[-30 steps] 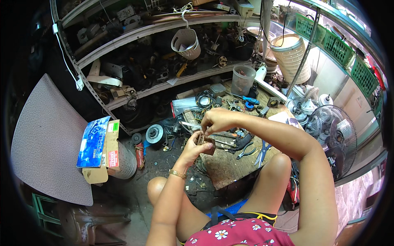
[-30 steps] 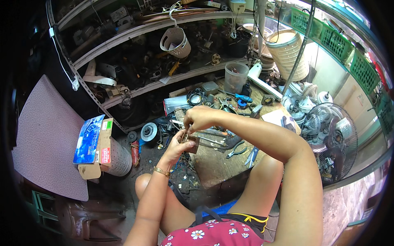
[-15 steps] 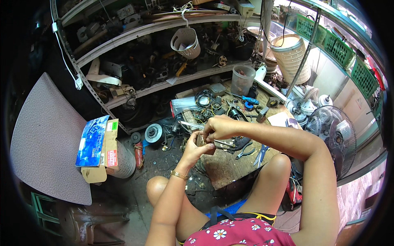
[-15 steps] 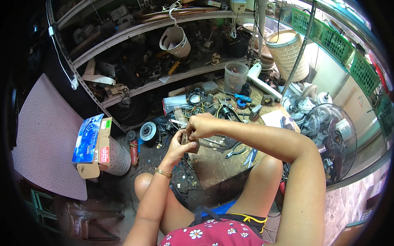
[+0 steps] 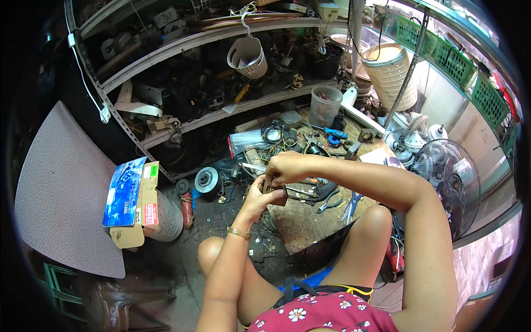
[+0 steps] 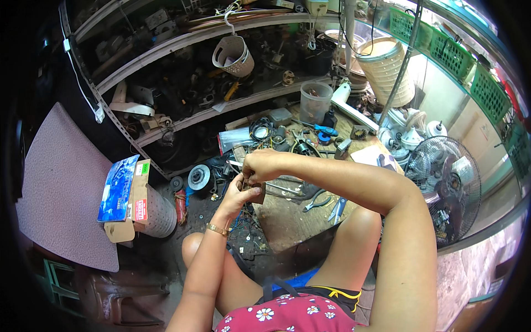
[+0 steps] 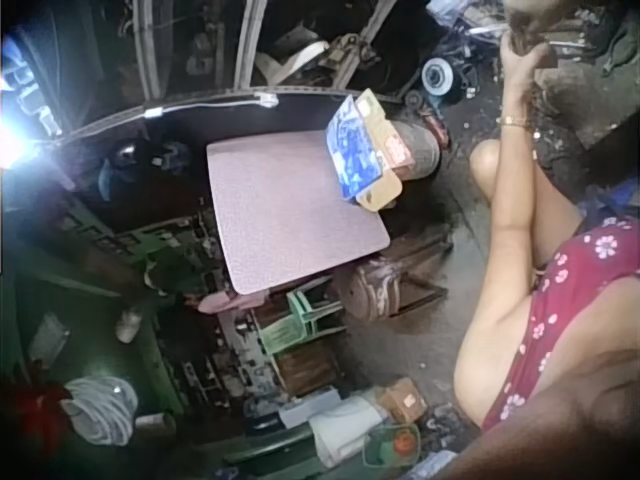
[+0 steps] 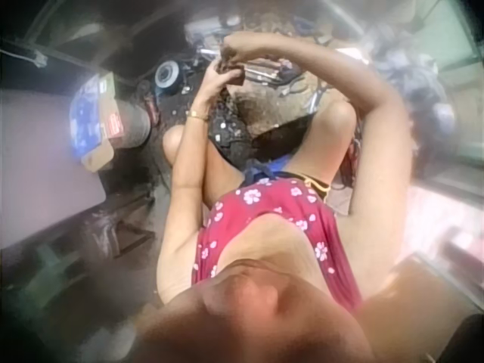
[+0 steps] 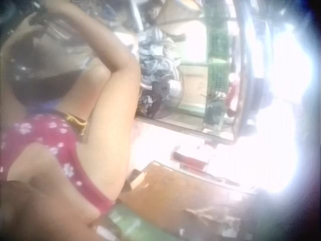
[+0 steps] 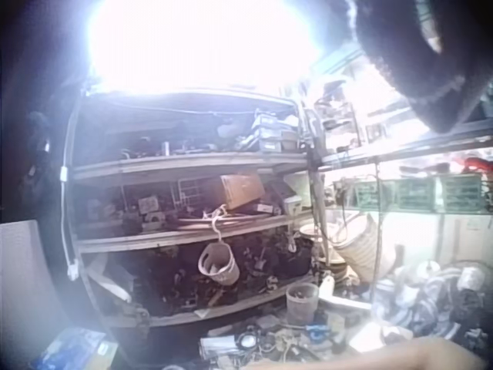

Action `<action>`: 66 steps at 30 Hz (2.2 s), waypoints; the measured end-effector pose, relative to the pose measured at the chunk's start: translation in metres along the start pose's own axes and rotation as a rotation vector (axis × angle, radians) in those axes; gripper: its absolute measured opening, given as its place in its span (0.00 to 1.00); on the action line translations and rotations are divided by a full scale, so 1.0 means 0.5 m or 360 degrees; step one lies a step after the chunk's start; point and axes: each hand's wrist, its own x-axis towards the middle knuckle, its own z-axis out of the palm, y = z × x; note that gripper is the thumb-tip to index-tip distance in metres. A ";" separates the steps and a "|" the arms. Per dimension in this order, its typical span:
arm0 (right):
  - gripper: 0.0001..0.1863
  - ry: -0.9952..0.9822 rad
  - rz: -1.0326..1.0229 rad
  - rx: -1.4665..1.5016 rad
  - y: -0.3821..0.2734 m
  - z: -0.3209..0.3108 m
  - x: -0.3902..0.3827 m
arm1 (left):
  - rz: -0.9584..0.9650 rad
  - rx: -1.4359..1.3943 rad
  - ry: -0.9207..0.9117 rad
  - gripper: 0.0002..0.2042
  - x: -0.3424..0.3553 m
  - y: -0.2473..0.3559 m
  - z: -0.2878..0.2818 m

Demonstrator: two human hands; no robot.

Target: The person works on an electrical component by hand, using a small wire and pliers to manipulate parts of the assembly on a cluttered workbench.

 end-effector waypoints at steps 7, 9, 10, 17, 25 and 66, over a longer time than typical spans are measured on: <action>0.13 0.0003 0.0154 0.0000 -0.010 0.009 0.022 | -0.0007 -0.0230 -0.0071 0.26 0.005 -0.001 -0.013; 0.13 0.0054 0.0109 -0.0051 -0.005 -0.012 0.018 | -0.0121 -0.0436 -0.0140 0.24 0.003 0.013 -0.007; 0.12 0.0098 0.0070 -0.0097 -0.008 -0.028 0.015 | -0.0117 -0.0429 -0.0140 0.24 0.001 0.023 -0.008; 0.11 -0.0158 -0.0034 -0.0252 -0.034 -0.030 0.047 | -0.0241 -0.0479 -0.0183 0.22 -0.007 0.026 -0.007; 0.08 0.1516 -0.0330 -0.0274 -0.073 -0.043 0.025 | -0.0150 -0.1210 0.0078 0.29 0.002 0.009 -0.019; 0.14 0.0422 0.0342 0.1299 -0.014 0.284 -0.284 | -0.1318 -0.1989 -0.0192 0.35 -0.074 -0.241 0.102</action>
